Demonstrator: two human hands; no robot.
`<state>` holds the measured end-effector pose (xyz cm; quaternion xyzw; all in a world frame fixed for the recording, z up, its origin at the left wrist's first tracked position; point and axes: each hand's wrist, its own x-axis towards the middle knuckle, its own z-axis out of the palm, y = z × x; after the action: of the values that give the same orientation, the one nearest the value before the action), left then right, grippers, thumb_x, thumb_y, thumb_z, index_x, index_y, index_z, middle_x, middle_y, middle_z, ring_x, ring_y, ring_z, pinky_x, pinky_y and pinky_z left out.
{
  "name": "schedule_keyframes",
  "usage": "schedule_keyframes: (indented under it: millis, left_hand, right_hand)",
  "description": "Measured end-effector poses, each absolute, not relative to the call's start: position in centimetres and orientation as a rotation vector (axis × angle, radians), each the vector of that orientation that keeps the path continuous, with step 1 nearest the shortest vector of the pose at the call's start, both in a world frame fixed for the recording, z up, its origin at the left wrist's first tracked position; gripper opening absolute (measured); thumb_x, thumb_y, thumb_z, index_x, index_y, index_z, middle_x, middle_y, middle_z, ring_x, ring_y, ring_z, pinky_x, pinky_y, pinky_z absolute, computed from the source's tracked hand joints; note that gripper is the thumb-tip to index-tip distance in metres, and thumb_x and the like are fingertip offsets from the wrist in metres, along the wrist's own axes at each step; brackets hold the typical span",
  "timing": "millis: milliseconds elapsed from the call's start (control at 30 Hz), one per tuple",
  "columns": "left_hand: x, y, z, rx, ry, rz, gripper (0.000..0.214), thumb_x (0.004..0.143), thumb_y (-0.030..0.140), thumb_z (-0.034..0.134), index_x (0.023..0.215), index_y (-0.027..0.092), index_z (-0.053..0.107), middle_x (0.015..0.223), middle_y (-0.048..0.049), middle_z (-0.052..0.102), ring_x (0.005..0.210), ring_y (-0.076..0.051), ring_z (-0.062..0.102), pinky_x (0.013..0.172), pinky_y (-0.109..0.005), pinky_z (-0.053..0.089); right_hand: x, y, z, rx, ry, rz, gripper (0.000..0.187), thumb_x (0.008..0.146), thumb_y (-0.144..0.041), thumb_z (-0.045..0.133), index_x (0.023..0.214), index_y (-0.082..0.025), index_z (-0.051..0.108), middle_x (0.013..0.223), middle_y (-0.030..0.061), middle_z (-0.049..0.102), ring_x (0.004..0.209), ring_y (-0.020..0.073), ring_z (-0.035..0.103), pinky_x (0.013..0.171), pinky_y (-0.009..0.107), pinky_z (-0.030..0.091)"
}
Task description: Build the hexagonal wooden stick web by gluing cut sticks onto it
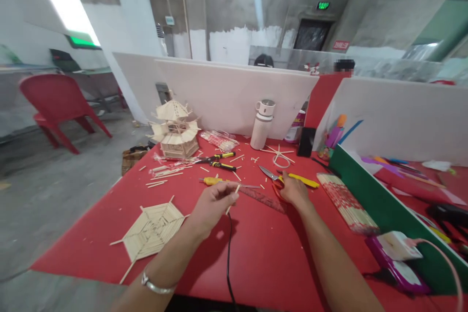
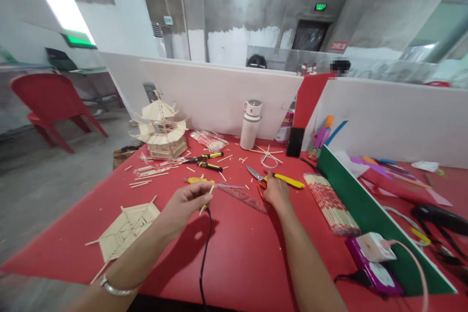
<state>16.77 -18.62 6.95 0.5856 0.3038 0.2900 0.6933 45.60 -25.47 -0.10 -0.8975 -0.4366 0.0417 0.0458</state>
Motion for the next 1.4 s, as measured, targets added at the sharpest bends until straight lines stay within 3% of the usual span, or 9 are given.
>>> schedule_keyframes:
  millis: [167,300,433,567,700,900,1167,1400]
  left_hand:
    - [12.8,-18.1,8.1,1.333,0.71,0.734,0.035,0.074,0.042,0.078,0.1,0.018,0.075,0.075,-0.0011,0.064,0.066,-0.012,0.051,0.065,-0.026,0.041]
    - [10.0,-17.4,7.9,1.389,0.799,0.835,0.034,0.075,0.04,0.076,0.101,0.018,0.076,0.072,-0.0007,0.063,0.066,-0.012,0.051,0.062,-0.025,0.04]
    - [6.6,-16.8,7.5,1.425,0.897,0.964,0.032,0.076,0.039,0.075,0.099,0.017,0.075,0.072,-0.0008,0.064,0.069,-0.014,0.054,0.066,-0.026,0.043]
    - [2.1,-17.3,8.1,1.394,1.031,1.055,0.034,0.075,0.039,0.075,0.1,0.017,0.075,0.073,-0.0015,0.066,0.069,-0.015,0.057,0.066,-0.027,0.045]
    - [-2.2,-18.5,8.4,1.419,1.078,1.123,0.018,0.076,0.034,0.071,0.08,0.016,0.073,0.072,-0.0019,0.065,0.071,-0.015,0.057,0.069,-0.027,0.047]
    - [-7.3,-19.4,7.2,1.442,1.141,1.226,0.017,0.08,0.032,0.066,0.087,0.018,0.073,0.078,-0.0022,0.067,0.076,-0.017,0.058,0.075,-0.029,0.049]
    - [-11.8,-19.8,6.5,1.508,1.264,1.216,0.015,0.082,0.029,0.062,0.071,0.019,0.067,0.072,-0.0017,0.065,0.074,-0.018,0.057,0.075,-0.029,0.048]
    - [-14.0,-20.0,5.2,1.445,1.247,1.236,0.016,0.083,0.033,0.065,0.082,0.021,0.075,0.076,-0.0026,0.068,0.079,-0.02,0.059,0.084,-0.033,0.049]
  right_hand:
    - [44.2,-26.3,0.7,-2.613,-1.319,0.086,0.059,0.092,-0.045,0.053,0.145,-0.019,0.05,0.113,0.0164,0.072,0.102,0.0315,0.069,0.081,0.038,0.05]
    - [38.9,-26.5,2.9,-2.105,-1.455,0.071,0.066,0.089,-0.054,0.055,0.145,-0.02,0.047,0.113,0.0107,0.071,0.098,0.026,0.068,0.079,0.034,0.052]
    - [30.7,-26.0,5.5,-1.697,-1.724,0.197,0.054,0.085,-0.049,0.066,0.132,-0.024,0.056,0.108,0.0064,0.069,0.092,0.0222,0.066,0.08,0.033,0.052]
    - [24.1,-24.5,6.2,-1.574,-1.988,0.048,0.051,0.094,-0.043,0.058,0.14,-0.023,0.052,0.106,0.01,0.067,0.09,0.024,0.065,0.075,0.035,0.05]
    - [19.9,-22.6,5.7,-1.481,-2.219,-0.126,0.054,0.095,-0.044,0.057,0.144,-0.023,0.051,0.1,0.0097,0.064,0.085,0.0244,0.063,0.067,0.032,0.045]
    - [14.9,-20.9,5.7,-1.318,-2.374,-0.177,0.057,0.094,-0.048,0.06,0.145,-0.025,0.05,0.096,0.0074,0.063,0.082,0.0229,0.061,0.061,0.03,0.038]
    - [10.8,-20.1,5.5,-1.261,-2.488,-0.178,0.054,0.094,-0.042,0.06,0.144,-0.025,0.049,0.092,0.0055,0.065,0.077,0.0204,0.062,0.057,0.028,0.033]
    - [8.7,-19.3,4.9,-1.202,-2.527,-0.242,0.052,0.092,-0.038,0.06,0.142,-0.025,0.053,0.09,0.0062,0.067,0.076,0.0203,0.062,0.056,0.028,0.034]
